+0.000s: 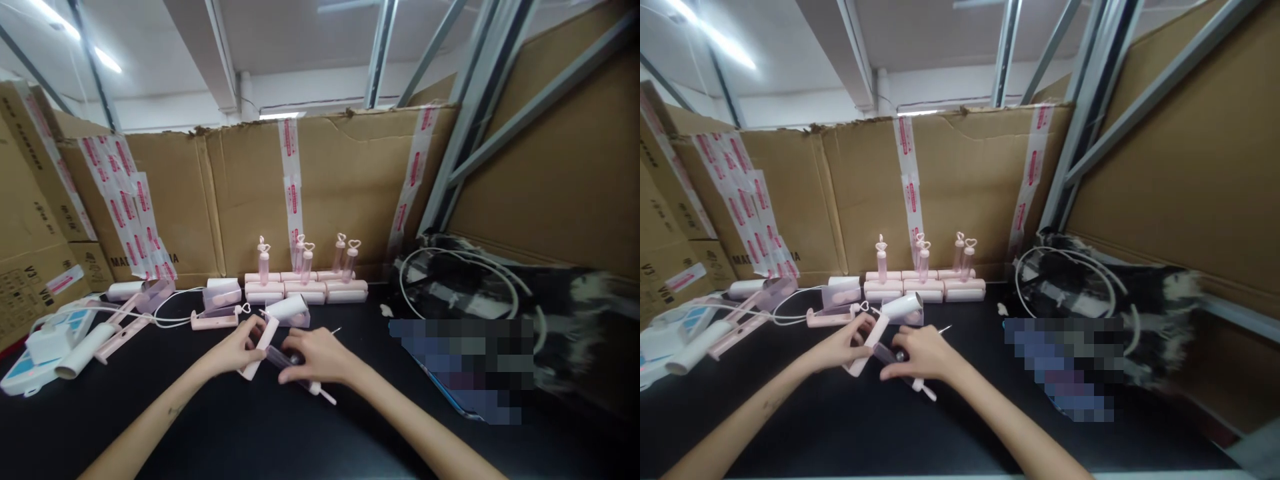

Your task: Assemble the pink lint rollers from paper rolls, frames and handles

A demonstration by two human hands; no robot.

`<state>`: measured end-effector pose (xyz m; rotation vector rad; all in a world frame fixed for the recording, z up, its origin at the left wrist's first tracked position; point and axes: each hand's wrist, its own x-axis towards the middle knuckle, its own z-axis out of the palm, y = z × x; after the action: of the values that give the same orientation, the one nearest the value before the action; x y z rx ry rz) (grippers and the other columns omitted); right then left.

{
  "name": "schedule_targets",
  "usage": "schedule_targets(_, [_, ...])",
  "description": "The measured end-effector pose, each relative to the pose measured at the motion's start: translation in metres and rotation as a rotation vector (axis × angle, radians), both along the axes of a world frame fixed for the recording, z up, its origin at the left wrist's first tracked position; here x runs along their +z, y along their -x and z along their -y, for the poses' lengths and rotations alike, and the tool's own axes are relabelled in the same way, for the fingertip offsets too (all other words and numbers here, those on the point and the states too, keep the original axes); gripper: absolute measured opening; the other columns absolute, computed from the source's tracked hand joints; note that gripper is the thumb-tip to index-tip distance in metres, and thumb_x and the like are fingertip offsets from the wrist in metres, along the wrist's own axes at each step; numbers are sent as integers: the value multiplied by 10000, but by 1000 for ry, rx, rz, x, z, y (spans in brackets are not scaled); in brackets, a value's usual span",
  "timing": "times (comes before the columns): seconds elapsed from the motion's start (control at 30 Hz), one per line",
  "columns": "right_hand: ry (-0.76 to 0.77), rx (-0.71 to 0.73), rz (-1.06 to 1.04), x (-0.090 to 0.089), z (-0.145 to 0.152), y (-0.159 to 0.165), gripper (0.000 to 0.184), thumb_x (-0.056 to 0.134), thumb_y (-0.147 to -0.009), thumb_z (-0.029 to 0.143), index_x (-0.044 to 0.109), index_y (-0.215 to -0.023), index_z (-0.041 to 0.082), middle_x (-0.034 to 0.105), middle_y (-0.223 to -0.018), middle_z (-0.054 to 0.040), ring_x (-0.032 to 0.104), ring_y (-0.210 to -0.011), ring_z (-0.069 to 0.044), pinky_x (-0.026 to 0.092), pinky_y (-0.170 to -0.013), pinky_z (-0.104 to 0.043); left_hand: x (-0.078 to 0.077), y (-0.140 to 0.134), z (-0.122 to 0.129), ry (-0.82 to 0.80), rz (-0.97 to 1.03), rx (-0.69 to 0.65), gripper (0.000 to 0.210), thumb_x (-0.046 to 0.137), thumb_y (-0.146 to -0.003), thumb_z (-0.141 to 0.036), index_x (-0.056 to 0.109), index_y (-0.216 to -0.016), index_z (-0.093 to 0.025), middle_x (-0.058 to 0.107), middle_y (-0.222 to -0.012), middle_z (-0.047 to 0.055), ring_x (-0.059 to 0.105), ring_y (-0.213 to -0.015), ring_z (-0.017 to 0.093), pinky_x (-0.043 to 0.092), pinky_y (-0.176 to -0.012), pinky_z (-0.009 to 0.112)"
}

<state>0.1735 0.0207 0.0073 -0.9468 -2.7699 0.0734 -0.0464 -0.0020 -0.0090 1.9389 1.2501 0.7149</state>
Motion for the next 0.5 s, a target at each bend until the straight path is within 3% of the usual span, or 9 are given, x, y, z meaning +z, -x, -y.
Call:
schedule_targets(0.13, [-4,-15,44,-4,11,13,358,442,-858,484,605,-763,180,660,-718,-18,620,-637,-165,324,-526,-225,2,-10,6,-263,58,116,340,570,-741,-296,424,-1028,-187,561,-901,36,565,-818,169,458,-743,286])
schedule_targets(0.23, [23,-26,5,-1,23,17,312,434,-863,450,596,-848,185,668,-698,-20,628,-621,-167,318,-517,-220,8,-18,14,-192,12,213,337,504,-794,-431,433,-1006,-180,569,-699,0,577,-561,160,454,-546,259])
schedule_targets(0.33, [36,-17,4,8,45,16,301,390,-882,430,588,-886,203,664,-648,-15,627,-579,-165,295,-487,-224,18,-21,32,-122,-85,248,309,394,-837,-489,496,-870,-199,500,-488,-37,485,-338,145,363,-387,241])
schedule_targets(0.4, [19,27,17,17,65,11,281,382,-882,411,578,-875,211,662,-636,-21,618,-548,-163,279,-466,-235,20,-20,53,-155,-95,257,293,413,-830,-471,534,-758,-213,481,-437,-27,499,-351,152,381,-416,249])
schedule_targets(0.5, [5,143,43,33,96,-1,244,379,-880,355,562,-790,221,659,-628,-31,577,-475,-144,255,-428,-252,10,-17,92,-174,-49,204,235,500,-773,-431,595,-662,-248,543,-489,13,551,-452,173,423,-481,269])
